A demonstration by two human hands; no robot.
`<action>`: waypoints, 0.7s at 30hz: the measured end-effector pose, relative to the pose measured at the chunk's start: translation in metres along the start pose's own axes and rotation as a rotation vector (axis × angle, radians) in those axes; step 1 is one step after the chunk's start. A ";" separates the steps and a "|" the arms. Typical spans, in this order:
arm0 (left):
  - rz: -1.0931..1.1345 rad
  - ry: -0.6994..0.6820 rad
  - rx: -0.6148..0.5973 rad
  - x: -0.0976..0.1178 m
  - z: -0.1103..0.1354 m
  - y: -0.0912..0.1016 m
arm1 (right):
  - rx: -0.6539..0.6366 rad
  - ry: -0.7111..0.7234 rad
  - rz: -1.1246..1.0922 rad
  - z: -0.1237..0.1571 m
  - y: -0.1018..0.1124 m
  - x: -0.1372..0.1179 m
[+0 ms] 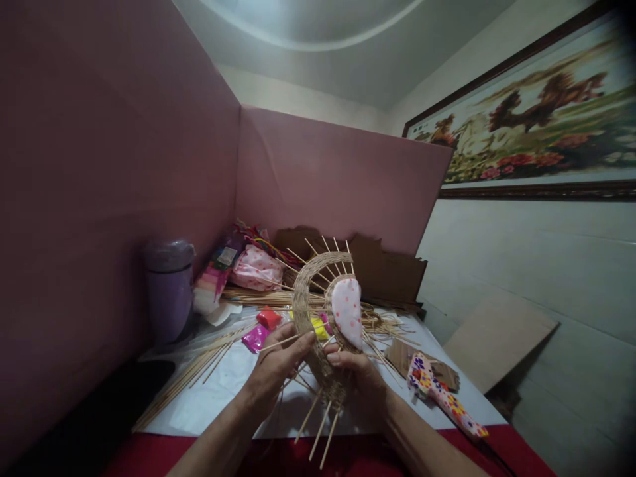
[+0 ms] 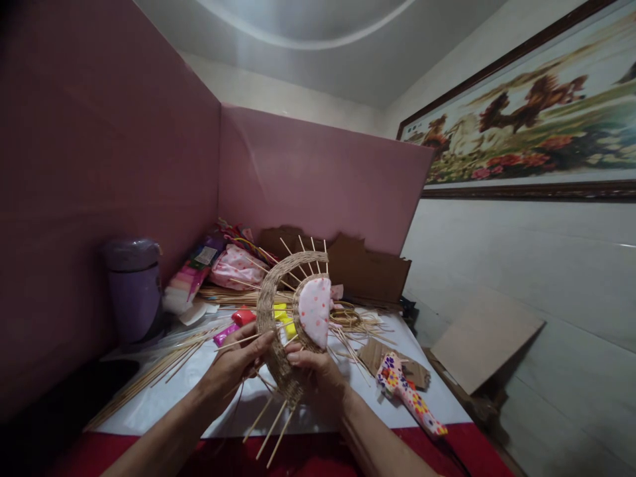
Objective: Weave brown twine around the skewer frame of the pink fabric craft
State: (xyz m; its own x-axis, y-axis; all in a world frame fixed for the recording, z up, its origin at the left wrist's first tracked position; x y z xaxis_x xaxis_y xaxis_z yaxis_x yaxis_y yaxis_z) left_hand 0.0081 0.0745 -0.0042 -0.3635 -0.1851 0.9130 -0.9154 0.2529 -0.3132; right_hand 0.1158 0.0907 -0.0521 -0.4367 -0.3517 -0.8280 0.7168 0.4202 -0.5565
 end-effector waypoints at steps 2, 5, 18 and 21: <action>-0.011 0.005 0.025 -0.004 -0.001 0.004 | -0.020 -0.002 0.002 0.000 -0.002 0.000; -0.020 0.027 0.057 -0.010 -0.001 0.008 | -0.035 -0.012 -0.005 0.001 -0.004 0.001; 0.031 0.029 0.027 0.000 0.003 0.000 | 0.017 0.021 -0.029 0.004 -0.001 -0.002; 0.157 0.054 -0.018 0.006 0.006 -0.008 | 0.041 0.041 -0.068 0.003 0.003 -0.005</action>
State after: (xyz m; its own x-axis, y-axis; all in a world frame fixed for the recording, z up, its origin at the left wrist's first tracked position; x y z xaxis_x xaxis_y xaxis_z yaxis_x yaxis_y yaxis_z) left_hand 0.0117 0.0655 0.0022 -0.4915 -0.0904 0.8662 -0.8447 0.2915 -0.4489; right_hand 0.1220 0.0913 -0.0494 -0.5061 -0.3432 -0.7913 0.7064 0.3614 -0.6086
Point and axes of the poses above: each hand's wrist, its own z-axis away from the middle knuckle, its own y-axis out of the back of the hand, x = y × z, the point moved 8 cm from there along -z, towards the middle knuckle, and after that the axes turned 3 degrees about -x, right-handed, at the moved point
